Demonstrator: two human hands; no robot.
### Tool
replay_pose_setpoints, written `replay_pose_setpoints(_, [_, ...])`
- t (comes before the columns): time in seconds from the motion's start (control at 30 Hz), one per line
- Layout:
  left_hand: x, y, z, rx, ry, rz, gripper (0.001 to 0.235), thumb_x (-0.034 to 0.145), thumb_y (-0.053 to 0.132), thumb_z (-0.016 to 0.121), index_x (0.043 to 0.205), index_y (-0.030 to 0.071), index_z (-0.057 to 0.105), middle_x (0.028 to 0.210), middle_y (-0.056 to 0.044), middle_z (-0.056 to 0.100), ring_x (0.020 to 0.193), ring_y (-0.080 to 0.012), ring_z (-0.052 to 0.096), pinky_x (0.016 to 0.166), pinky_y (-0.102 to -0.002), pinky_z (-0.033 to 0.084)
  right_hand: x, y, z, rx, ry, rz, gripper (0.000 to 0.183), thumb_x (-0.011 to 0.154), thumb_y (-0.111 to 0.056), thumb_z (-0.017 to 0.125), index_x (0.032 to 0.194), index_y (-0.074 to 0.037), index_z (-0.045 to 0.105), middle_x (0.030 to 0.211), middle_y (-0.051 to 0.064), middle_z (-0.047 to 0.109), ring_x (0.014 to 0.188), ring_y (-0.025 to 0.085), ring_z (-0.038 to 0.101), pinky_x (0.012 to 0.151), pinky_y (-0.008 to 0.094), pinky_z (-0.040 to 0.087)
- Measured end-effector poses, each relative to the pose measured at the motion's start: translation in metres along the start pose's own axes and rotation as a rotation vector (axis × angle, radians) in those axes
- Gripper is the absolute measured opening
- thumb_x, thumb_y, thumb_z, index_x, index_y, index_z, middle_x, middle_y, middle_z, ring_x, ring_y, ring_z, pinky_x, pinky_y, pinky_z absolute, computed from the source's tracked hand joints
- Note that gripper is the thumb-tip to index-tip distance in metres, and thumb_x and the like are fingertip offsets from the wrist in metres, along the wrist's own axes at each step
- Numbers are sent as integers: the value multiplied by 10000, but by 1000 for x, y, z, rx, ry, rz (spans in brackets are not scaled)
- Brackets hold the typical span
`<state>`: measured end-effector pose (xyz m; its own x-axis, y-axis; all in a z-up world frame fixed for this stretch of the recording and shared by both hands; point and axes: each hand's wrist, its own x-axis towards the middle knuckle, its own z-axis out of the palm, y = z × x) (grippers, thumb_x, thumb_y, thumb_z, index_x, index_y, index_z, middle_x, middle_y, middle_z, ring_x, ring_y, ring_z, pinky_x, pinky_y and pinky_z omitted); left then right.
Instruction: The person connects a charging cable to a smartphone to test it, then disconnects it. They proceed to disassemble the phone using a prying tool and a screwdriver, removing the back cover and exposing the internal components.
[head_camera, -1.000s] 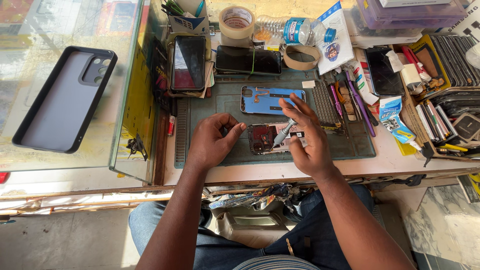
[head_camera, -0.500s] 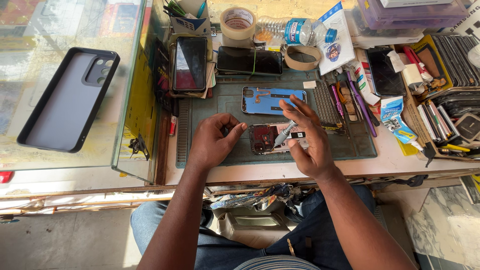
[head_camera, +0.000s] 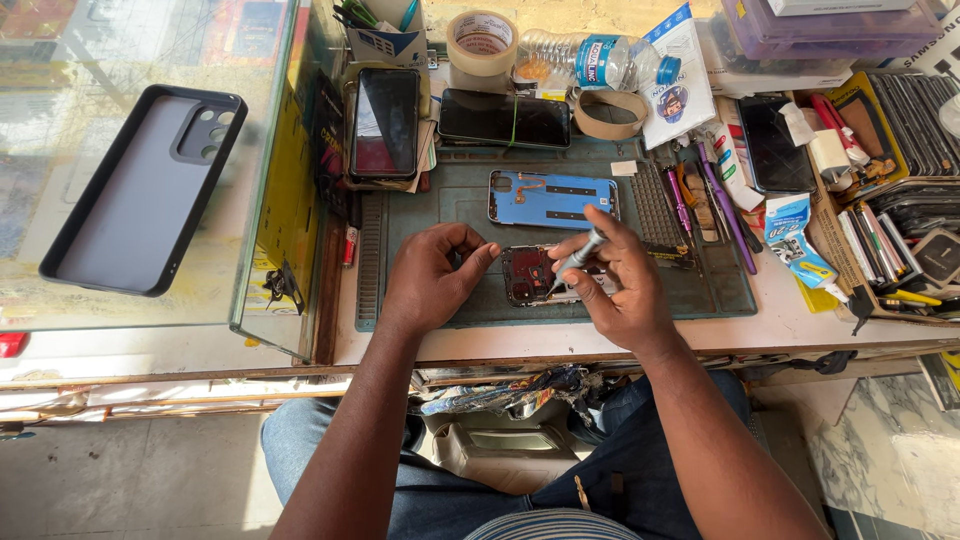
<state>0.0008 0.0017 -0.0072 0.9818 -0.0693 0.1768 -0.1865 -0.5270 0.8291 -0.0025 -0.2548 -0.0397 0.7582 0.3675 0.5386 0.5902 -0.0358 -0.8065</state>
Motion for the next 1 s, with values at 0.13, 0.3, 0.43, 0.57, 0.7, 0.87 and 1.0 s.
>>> replay_pose_setpoints(0.13, [0,-1,0,1,0,3,251,895,319,778,857,72,762,773,-61,719,614,-148,629,558,-346,500,0,1,-2,56,114,-3,725,1032,-73,699,1630,-104,290,1167,123,725,1154,190,713,1008,334,620])
replay_pose_setpoints(0.3, [-1,-1,0,12,-9,-7,250,901,319,776,855,74,764,768,-66,707,612,-153,624,556,-351,499,4,5,-8,88,308,96,672,944,-113,799,1521,-31,463,1139,131,738,1141,187,721,965,305,607])
replay_pose_setpoints(0.43, [-1,0,-1,6,-1,5,248,899,315,779,849,73,764,761,-67,710,619,-147,626,557,-350,498,25,10,-26,87,355,123,424,930,-149,828,1288,-15,644,1103,142,771,982,177,753,864,293,636])
replay_pose_setpoints(0.57, [-1,-1,0,-49,2,10,243,898,296,781,860,57,756,745,-63,715,586,-139,606,540,-336,477,58,20,-58,18,206,84,299,993,-152,797,1219,-19,653,1108,152,762,1027,190,760,887,309,646])
replay_pose_setpoints(0.7, [-1,0,-2,-97,19,2,230,895,261,782,864,36,749,709,-68,699,577,-130,576,532,-324,455,98,40,-72,11,42,65,219,1066,-145,708,1218,-30,601,1076,133,755,999,189,769,864,316,673])
replay_pose_setpoints(0.87, [0,2,-2,-95,21,-9,221,892,241,783,870,24,743,725,-76,694,592,-128,569,540,-321,451,111,62,-67,-7,-26,131,232,1086,-137,637,1251,-37,507,1018,127,733,927,197,758,761,308,648])
replay_pose_setpoints(1.0, [0,7,-3,-84,15,-16,208,883,227,785,880,23,748,759,-77,702,609,-124,597,545,-315,459,105,67,-59,16,-36,195,217,1105,-155,579,1249,-60,447,985,121,722,874,193,759,710,313,661])
